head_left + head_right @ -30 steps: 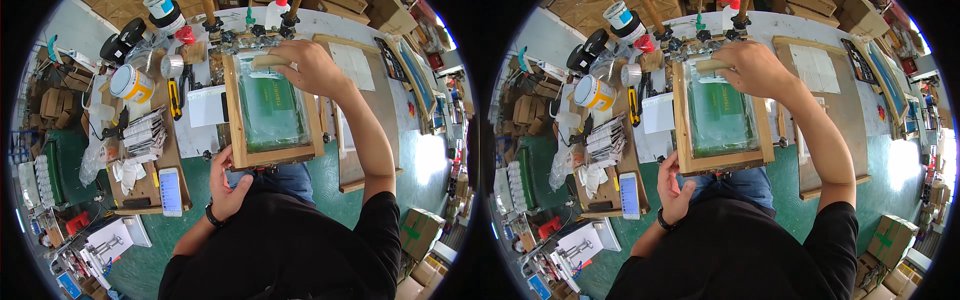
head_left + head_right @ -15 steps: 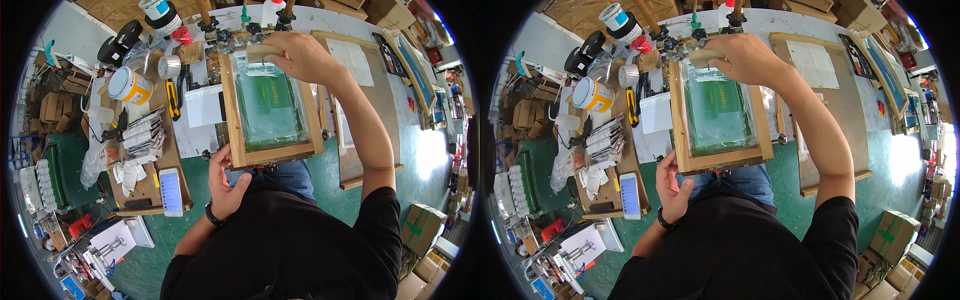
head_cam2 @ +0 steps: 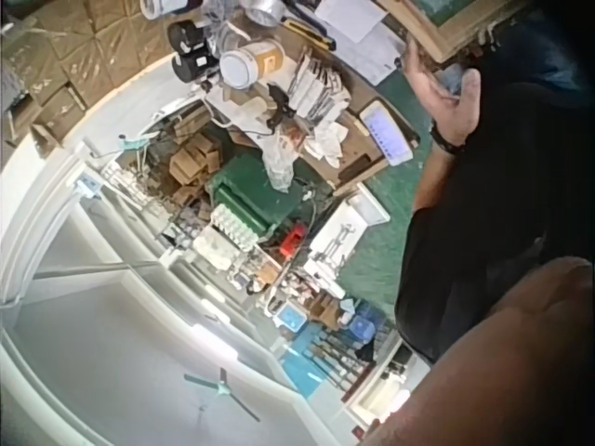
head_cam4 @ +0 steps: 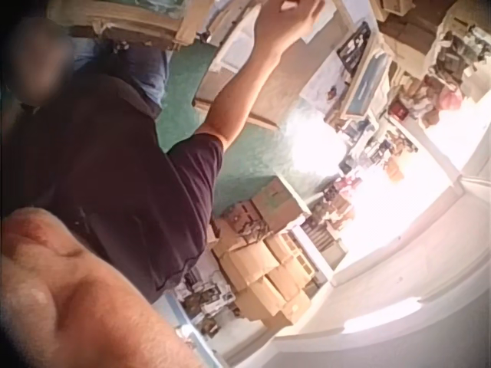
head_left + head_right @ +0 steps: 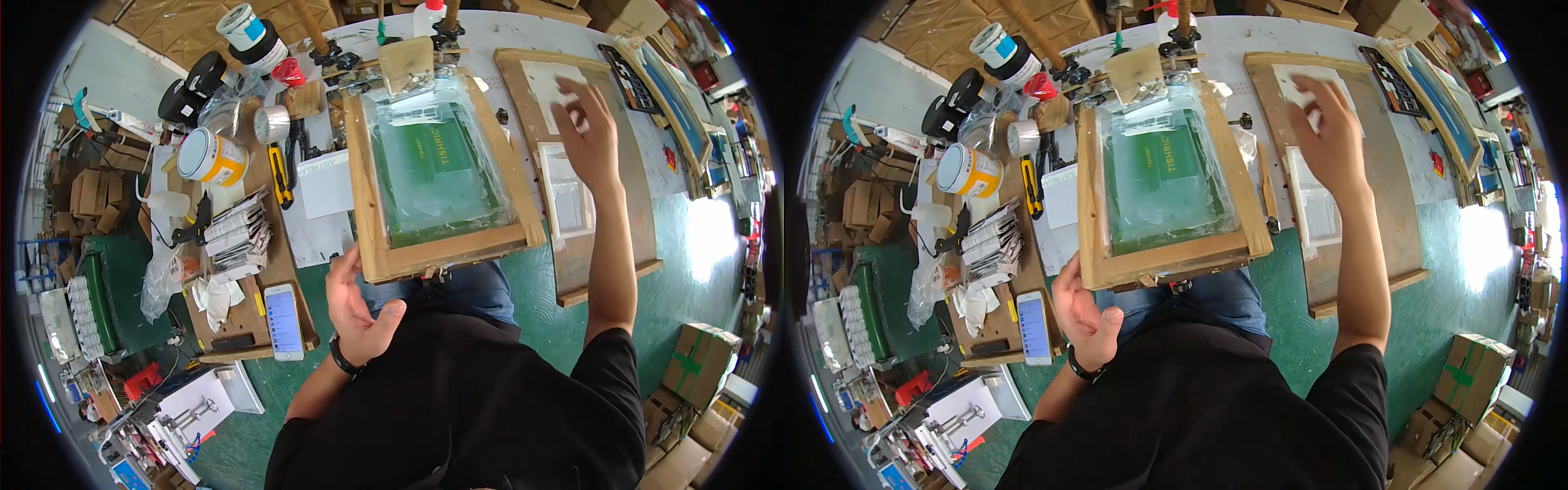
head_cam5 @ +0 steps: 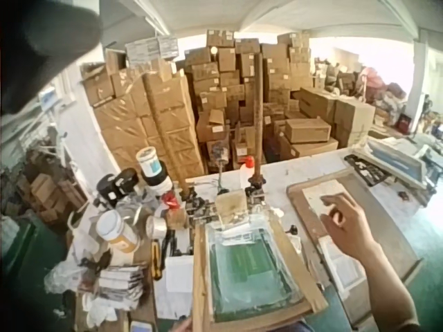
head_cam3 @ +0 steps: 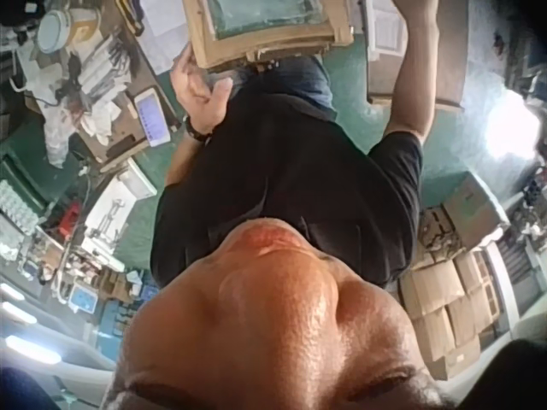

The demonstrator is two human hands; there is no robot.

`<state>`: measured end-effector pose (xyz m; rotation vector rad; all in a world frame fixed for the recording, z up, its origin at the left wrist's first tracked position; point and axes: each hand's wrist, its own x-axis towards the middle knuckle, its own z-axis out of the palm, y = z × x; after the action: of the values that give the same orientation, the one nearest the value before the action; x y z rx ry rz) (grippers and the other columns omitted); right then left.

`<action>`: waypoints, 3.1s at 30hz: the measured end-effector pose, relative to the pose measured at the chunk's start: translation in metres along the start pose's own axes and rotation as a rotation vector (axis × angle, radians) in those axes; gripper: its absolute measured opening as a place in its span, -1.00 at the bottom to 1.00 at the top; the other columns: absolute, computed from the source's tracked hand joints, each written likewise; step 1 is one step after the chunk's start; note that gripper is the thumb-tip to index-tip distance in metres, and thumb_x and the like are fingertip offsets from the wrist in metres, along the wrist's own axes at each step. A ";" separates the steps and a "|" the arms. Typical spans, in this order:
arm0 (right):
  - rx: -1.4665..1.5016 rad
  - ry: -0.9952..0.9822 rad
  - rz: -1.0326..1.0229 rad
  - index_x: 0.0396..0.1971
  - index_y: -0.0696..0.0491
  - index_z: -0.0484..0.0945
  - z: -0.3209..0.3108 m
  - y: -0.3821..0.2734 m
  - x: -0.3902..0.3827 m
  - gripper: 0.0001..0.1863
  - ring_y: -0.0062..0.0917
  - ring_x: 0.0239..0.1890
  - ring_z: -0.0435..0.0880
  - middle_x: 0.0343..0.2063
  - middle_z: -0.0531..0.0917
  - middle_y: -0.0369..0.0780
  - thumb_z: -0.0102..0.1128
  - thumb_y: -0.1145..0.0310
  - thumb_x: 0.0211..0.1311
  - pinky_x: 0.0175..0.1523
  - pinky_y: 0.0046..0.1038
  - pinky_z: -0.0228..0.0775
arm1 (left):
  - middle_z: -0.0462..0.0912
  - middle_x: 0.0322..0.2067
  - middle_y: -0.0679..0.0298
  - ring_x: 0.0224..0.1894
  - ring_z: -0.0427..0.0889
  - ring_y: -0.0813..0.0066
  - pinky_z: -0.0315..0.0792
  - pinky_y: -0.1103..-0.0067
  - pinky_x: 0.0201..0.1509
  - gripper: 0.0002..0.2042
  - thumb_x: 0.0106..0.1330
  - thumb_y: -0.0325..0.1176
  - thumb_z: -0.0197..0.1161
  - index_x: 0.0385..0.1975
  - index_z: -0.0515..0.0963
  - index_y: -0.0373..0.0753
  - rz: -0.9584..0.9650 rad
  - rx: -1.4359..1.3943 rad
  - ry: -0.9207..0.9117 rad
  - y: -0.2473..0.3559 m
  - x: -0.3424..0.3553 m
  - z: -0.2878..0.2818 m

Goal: Manually performing screen printing on labels and preparing product containers at a workbench.

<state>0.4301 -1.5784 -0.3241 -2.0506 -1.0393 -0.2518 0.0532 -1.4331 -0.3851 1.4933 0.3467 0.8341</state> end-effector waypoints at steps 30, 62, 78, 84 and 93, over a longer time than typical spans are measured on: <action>-0.376 0.052 0.378 0.65 0.05 0.09 -0.006 0.069 -0.113 0.28 0.05 0.37 0.43 0.40 0.34 0.16 0.64 0.02 -0.07 0.47 -0.02 0.25 | 0.50 0.05 0.09 -0.04 0.53 0.26 0.37 0.35 0.19 -0.14 0.32 0.27 0.42 0.31 0.23 -0.30 0.341 0.136 0.086 0.045 0.110 0.014; -0.366 -0.036 0.079 0.59 0.06 0.22 0.184 0.151 0.178 -0.07 0.02 0.39 0.48 0.43 0.39 0.08 0.26 -0.24 0.46 0.43 -0.02 0.35 | 0.61 -0.14 0.17 -0.27 0.56 0.43 0.53 0.53 -0.09 0.14 0.18 -0.45 0.62 0.69 -0.06 -0.28 0.310 -0.097 -0.100 0.059 0.121 0.013; 0.294 0.014 0.402 0.40 0.12 0.47 0.018 0.137 -0.004 -0.48 -0.46 -0.01 0.71 0.08 0.65 -0.21 0.26 0.23 0.58 0.14 -0.39 0.52 | 0.63 -0.33 0.22 -0.35 0.59 0.40 0.50 0.53 -0.24 0.08 0.38 -0.19 0.56 0.70 -0.16 -0.22 0.292 -0.022 -0.226 0.085 0.162 0.007; 0.358 0.002 0.598 0.36 0.13 0.50 0.015 0.124 -0.055 -0.51 -0.49 -0.06 0.75 0.04 0.67 -0.25 0.26 0.24 0.58 0.09 -0.42 0.54 | 0.66 -0.33 0.20 -0.42 0.63 0.39 0.51 0.53 -0.33 -0.14 0.50 -0.04 0.39 0.60 0.06 -0.30 0.341 0.097 -0.214 0.081 0.162 -0.029; 0.380 0.044 0.501 0.22 0.12 0.60 0.043 0.095 -0.084 -0.66 -0.51 -0.10 0.74 -0.08 0.70 -0.24 0.21 0.30 0.60 0.07 -0.46 0.56 | 0.71 -0.26 0.31 -0.32 0.65 0.50 0.55 0.56 -0.16 -0.63 0.42 -0.35 0.43 0.19 0.62 -0.23 0.391 0.221 0.270 0.058 0.205 -0.139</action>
<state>0.4402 -1.6287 -0.4481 -1.8687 -0.4726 0.1492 0.0842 -1.2018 -0.2843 1.6845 0.3603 1.3513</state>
